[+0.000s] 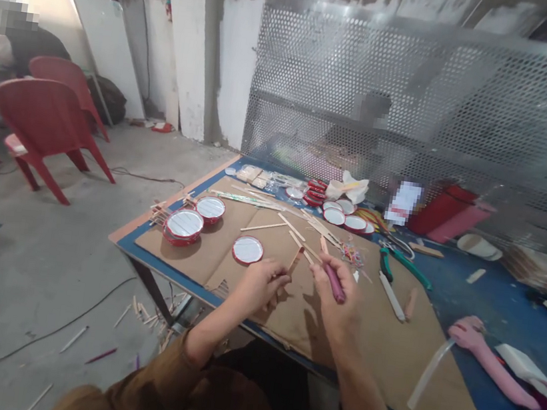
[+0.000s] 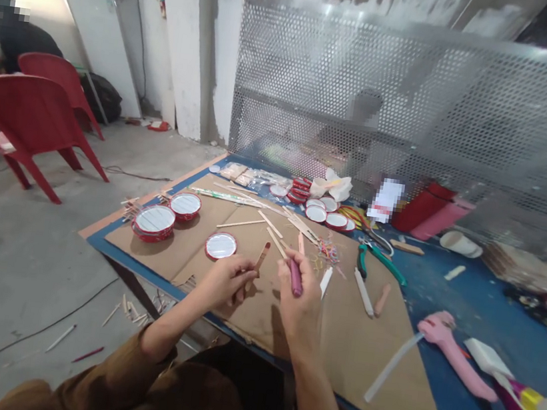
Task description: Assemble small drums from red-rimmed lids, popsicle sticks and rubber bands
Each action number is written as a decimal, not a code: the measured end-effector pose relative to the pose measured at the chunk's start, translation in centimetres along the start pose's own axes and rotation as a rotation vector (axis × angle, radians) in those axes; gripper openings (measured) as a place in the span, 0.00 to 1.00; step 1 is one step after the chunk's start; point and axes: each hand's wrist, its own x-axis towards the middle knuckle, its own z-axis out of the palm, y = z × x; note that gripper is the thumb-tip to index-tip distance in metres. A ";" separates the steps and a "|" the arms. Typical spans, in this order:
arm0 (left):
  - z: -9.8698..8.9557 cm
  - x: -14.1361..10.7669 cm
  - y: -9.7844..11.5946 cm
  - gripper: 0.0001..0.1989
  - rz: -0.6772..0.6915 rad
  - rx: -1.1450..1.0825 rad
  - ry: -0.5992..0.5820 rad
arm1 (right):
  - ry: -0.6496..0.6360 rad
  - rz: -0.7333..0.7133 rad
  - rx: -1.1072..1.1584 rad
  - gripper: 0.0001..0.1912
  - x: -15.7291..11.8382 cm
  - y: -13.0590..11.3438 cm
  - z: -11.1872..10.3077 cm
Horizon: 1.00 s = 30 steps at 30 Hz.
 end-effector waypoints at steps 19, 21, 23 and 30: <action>0.6 2.3 0.1 0.10 -0.063 0.010 -0.031 | 0.261 -0.192 -0.014 0.16 2.8 3.4 2.8; 0.8 2.7 0.2 0.11 -0.028 -0.002 -0.027 | 0.281 -0.154 0.012 0.15 2.8 3.6 2.9; 1.0 2.8 0.1 0.11 -0.009 -0.012 -0.042 | 0.273 -0.131 0.040 0.13 2.7 3.6 2.9; 1.1 2.1 -1.0 0.11 0.065 -0.024 -0.052 | 0.143 -0.176 0.060 0.13 0.2 2.7 1.2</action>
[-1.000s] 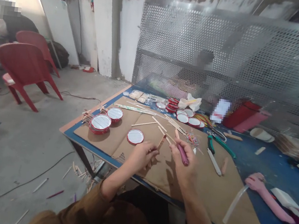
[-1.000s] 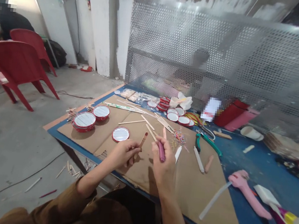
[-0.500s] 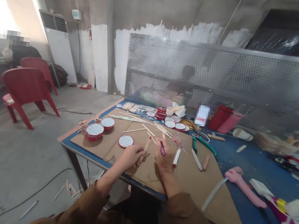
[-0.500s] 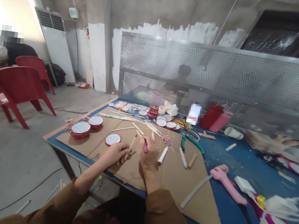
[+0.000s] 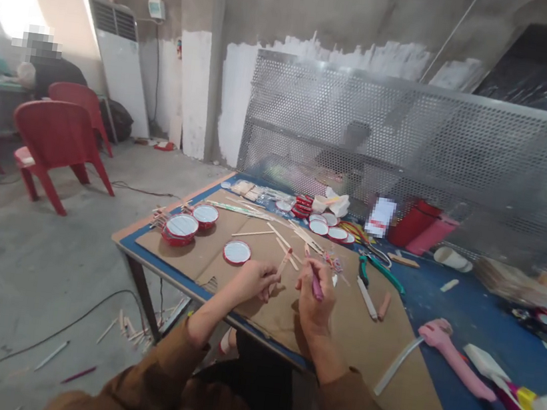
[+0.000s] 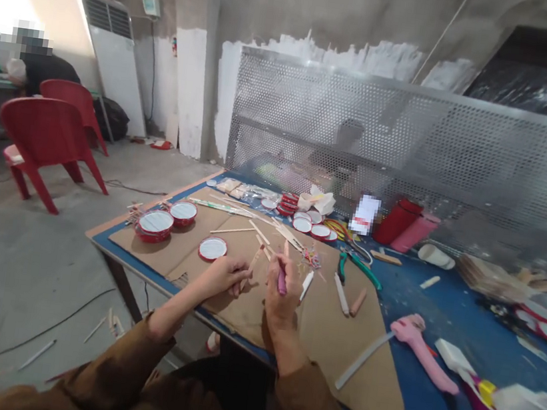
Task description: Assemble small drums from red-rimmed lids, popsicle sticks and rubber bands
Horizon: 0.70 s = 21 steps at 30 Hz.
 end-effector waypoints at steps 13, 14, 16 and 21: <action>-0.1 -1.2 1.2 0.11 0.071 0.057 0.035 | -0.223 -0.437 -0.010 0.10 -1.8 -2.4 -1.9; -0.1 -1.2 1.2 0.12 0.072 0.074 0.038 | -0.218 -0.442 -0.010 0.10 -1.8 -2.4 -1.9; -0.2 -1.3 1.3 0.12 0.078 0.110 0.045 | -0.224 -0.447 -0.012 0.10 -1.8 -2.5 -2.0; -0.2 -1.4 1.4 0.12 0.075 0.146 0.060 | -0.278 -0.458 -0.024 0.09 -1.6 -2.9 -1.9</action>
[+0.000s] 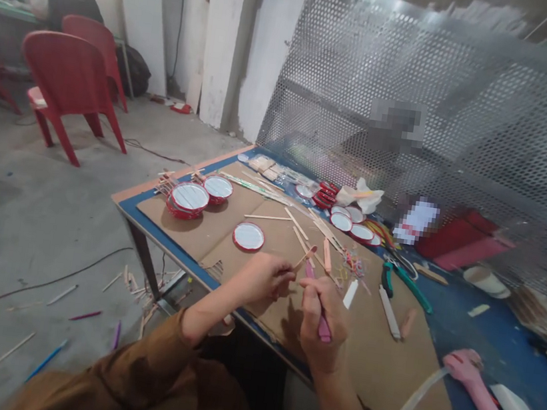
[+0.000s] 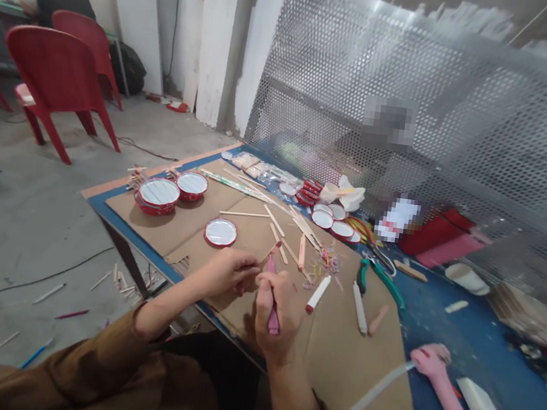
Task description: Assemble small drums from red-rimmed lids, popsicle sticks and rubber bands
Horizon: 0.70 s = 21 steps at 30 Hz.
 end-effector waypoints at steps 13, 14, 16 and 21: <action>0.0 -0.1 -0.3 0.12 0.015 -0.038 -0.016 | -0.026 0.018 -0.009 0.09 0.4 -0.2 0.2; 0.0 -0.1 -0.3 0.12 0.015 -0.040 -0.014 | -0.027 0.021 -0.014 0.09 0.4 -0.2 0.2; 0.0 -0.1 -0.3 0.12 0.018 -0.040 -0.012 | -0.017 0.018 -0.018 0.09 0.4 -0.3 0.2; -0.1 -0.2 -0.1 0.12 0.027 -0.038 -0.011 | -0.015 0.029 -0.019 0.09 0.3 -0.2 0.1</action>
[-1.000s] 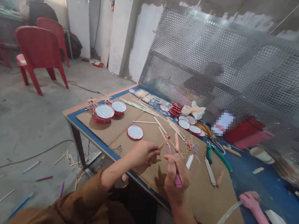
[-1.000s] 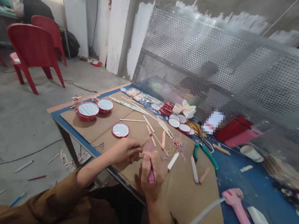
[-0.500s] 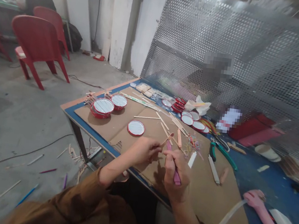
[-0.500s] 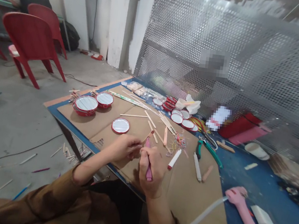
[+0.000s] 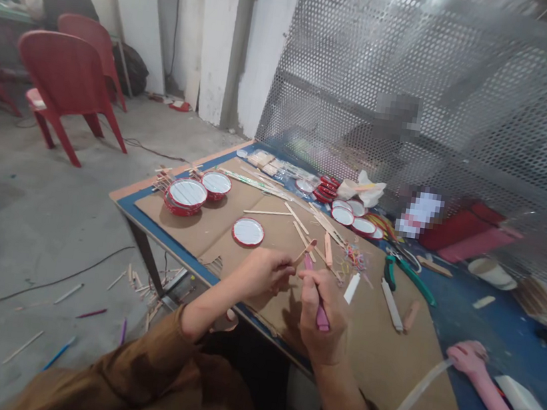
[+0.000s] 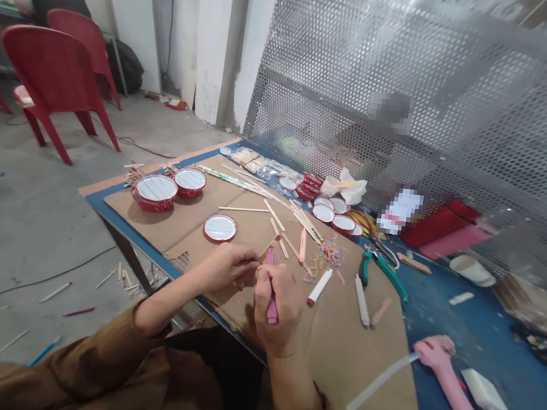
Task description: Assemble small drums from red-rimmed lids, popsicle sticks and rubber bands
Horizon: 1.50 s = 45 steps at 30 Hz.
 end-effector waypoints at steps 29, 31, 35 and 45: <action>-0.1 0.1 0.3 0.13 -0.050 -0.023 -0.008 | 0.022 0.026 -0.010 0.09 -0.1 -0.1 -0.1; -0.1 0.1 0.4 0.13 -0.051 -0.026 -0.009 | 0.023 0.022 -0.009 0.09 -0.1 -0.1 -0.1; -0.1 0.0 0.5 0.12 -0.049 -0.032 -0.009 | 0.023 0.007 0.002 0.09 0.0 -0.2 -0.1; -0.1 0.0 0.0 0.12 -0.022 -0.011 -0.017 | -0.009 -0.014 -0.003 0.08 0.1 -0.2 -0.1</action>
